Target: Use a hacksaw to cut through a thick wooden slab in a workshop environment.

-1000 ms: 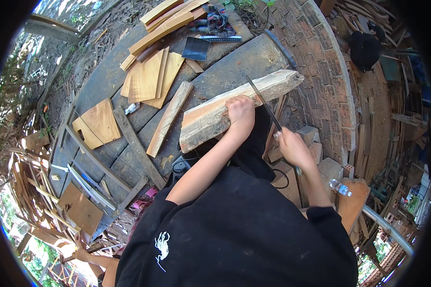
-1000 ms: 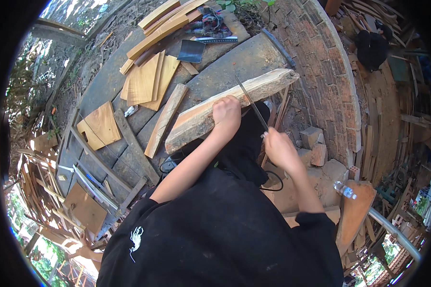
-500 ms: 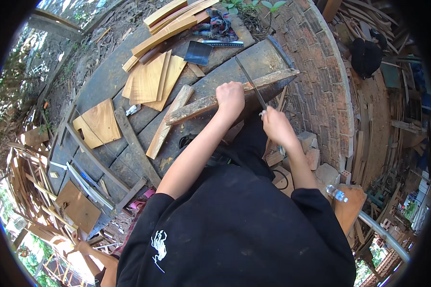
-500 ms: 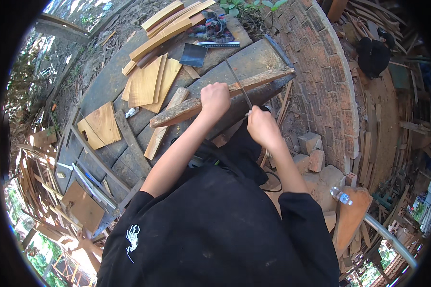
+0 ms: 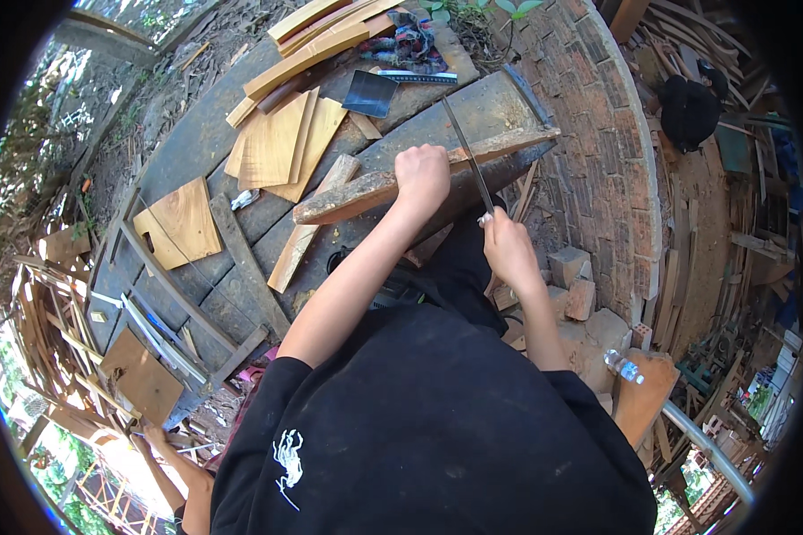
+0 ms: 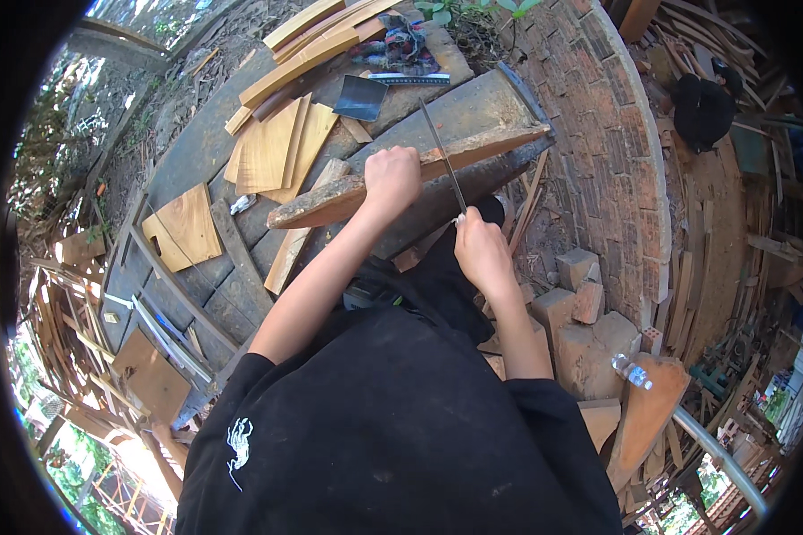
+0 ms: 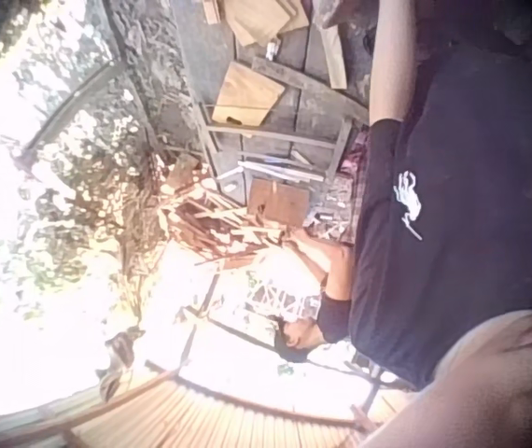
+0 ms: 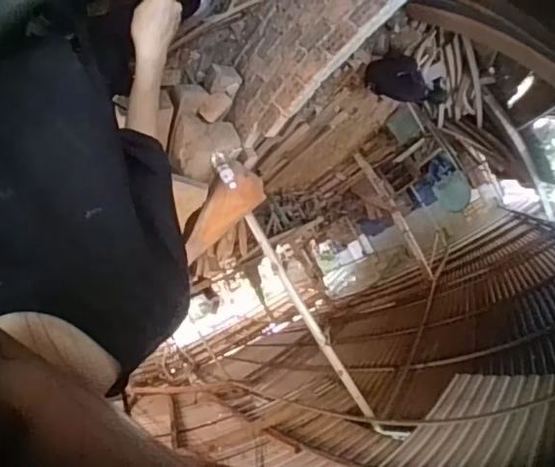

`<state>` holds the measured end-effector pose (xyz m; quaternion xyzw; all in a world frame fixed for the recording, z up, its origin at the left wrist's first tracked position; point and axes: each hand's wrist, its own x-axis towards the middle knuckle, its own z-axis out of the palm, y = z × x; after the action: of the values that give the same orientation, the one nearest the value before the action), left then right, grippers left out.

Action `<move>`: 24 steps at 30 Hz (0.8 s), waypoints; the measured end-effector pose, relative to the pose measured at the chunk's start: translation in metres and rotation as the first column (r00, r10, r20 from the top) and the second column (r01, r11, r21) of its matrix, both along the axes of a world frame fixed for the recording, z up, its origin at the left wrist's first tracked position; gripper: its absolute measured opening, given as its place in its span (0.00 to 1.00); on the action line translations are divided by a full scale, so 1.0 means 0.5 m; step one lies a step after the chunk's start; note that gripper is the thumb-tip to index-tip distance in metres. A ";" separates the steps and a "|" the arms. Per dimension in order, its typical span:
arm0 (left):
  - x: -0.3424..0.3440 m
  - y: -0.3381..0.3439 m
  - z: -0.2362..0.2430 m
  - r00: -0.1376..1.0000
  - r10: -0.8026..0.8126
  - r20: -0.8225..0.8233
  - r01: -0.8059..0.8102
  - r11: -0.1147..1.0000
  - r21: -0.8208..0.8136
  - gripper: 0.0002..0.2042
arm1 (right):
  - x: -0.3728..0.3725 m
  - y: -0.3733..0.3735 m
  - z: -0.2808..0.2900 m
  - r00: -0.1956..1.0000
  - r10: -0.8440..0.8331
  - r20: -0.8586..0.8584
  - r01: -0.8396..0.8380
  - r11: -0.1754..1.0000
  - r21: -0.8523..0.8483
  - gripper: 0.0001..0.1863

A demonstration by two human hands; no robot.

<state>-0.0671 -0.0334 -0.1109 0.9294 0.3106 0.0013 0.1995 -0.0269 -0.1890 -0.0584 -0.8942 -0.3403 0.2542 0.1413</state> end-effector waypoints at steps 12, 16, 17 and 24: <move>-0.012 -0.028 -0.004 0.999 -0.041 0.028 0.040 0.998 0.040 0.04 | -0.019 -0.028 -0.032 0.999 -0.044 -0.020 0.046 0.987 0.151 0.12; -0.002 -0.049 -0.003 0.999 -0.029 0.015 0.028 0.996 0.083 0.05 | 0.006 0.009 -0.068 0.997 -0.080 0.014 0.077 0.981 0.177 0.13; -0.006 -0.044 -0.004 0.999 -0.044 -0.020 0.045 0.998 0.046 0.05 | 0.005 0.006 -0.064 0.998 -0.068 0.012 0.064 0.982 0.178 0.13; 0.001 0.026 -0.006 0.999 -0.034 0.007 0.034 0.999 -0.008 0.05 | -0.065 -0.110 0.024 0.986 -0.107 -0.130 0.119 0.988 0.095 0.13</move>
<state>-0.0669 -0.0205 -0.1137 0.9337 0.2942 -0.0002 0.2043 -0.0595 -0.2441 -0.0464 -0.8860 -0.2921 0.2835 0.2221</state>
